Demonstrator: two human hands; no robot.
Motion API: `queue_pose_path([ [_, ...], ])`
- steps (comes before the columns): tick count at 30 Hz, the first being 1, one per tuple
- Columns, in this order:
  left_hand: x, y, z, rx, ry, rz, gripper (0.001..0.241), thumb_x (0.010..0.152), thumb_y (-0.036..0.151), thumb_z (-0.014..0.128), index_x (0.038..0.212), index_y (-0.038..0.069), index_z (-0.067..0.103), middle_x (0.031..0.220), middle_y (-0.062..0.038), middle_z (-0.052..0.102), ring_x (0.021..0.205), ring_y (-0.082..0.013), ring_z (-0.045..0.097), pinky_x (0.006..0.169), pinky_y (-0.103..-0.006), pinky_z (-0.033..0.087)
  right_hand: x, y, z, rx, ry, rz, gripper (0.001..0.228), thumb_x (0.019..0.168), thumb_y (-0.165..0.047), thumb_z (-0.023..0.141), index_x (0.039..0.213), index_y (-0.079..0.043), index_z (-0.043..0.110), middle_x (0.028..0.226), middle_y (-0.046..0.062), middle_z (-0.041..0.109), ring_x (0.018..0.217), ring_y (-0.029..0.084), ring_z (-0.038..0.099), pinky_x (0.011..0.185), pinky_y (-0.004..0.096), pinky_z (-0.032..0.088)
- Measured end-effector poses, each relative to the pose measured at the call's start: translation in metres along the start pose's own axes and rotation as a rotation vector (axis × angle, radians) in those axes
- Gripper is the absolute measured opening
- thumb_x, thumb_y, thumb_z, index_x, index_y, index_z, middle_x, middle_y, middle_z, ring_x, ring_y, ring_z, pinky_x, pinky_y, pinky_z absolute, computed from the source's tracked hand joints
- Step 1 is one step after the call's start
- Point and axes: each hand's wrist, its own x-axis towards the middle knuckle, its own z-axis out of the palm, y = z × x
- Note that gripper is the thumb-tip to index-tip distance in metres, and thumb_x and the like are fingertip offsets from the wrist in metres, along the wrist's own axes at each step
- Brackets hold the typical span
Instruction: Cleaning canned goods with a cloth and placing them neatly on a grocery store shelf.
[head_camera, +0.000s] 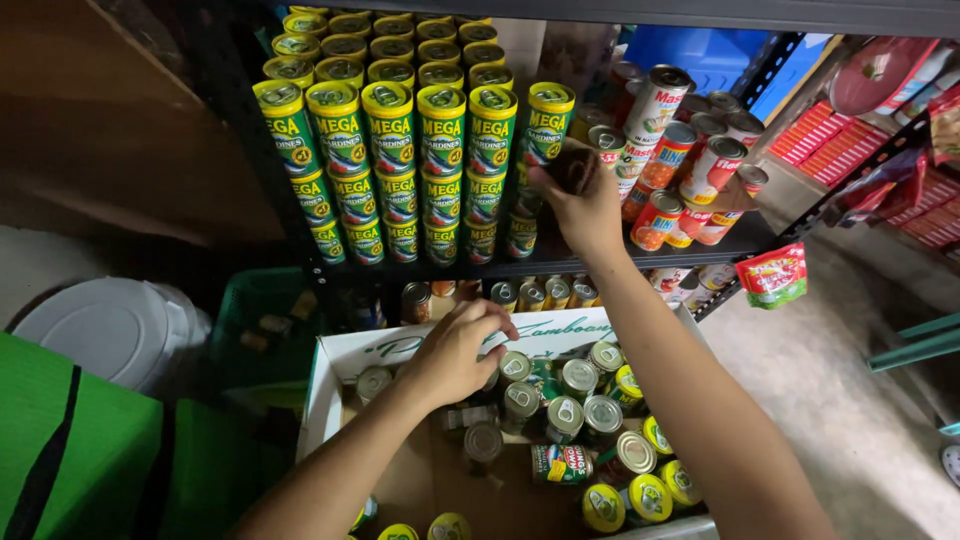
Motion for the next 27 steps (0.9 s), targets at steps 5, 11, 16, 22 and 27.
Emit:
queue_pose_path([
  [5,0.001,-0.001,0.001,0.004,-0.004,0.002,0.014,0.085,0.012,0.074,0.099,0.015,0.071,0.117,-0.005,0.068,0.121,-0.0300,0.063,0.099,-0.0426,0.052,0.007,0.015,-0.008,0.136,-0.020,0.033,0.056,0.085,-0.014,0.093,0.131,-0.001,0.063,0.101,0.012,0.072,0.097,0.019,0.070,0.090,0.034,0.059],
  [11,0.001,-0.002,0.000,-0.011,-0.004,0.026,0.013,0.085,0.011,0.074,0.097,0.014,0.070,0.114,-0.006,0.067,0.118,-0.0320,0.063,0.098,-0.0441,0.052,0.002,0.012,-0.006,0.180,-0.017,0.065,0.055,0.087,-0.017,0.091,0.132,-0.002,0.063,0.101,0.010,0.071,0.095,0.017,0.069,0.087,0.032,0.059],
  [16,0.002,-0.004,0.001,0.005,-0.007,0.038,0.014,0.085,0.011,0.074,0.098,0.014,0.070,0.115,-0.006,0.067,0.118,-0.0323,0.063,0.099,-0.0444,0.052,0.002,0.028,-0.008,0.193,-0.028,0.050,0.056,0.089,-0.016,0.090,0.136,-0.004,0.062,0.109,0.015,0.073,0.104,0.019,0.070,0.095,0.034,0.059],
  [22,0.002,-0.004,0.001,-0.002,-0.034,0.029,0.015,0.086,0.011,0.072,0.101,0.012,0.071,0.117,-0.007,0.065,0.120,-0.0333,0.061,0.100,-0.0452,0.050,-0.002,0.025,-0.006,0.247,-0.036,0.011,0.053,0.094,-0.013,0.085,0.139,0.000,0.059,0.116,0.018,0.072,0.111,0.025,0.069,0.100,0.039,0.058],
  [27,0.001,-0.001,-0.004,-0.013,-0.018,0.044,0.014,0.087,0.010,0.072,0.100,0.013,0.070,0.114,-0.008,0.066,0.118,-0.0340,0.062,0.097,-0.0461,0.051,-0.038,0.054,0.011,-0.039,-0.012,-0.025,0.058,0.091,-0.013,0.085,0.140,-0.002,0.056,0.123,0.026,0.065,0.120,0.041,0.062,0.107,0.054,0.048],
])
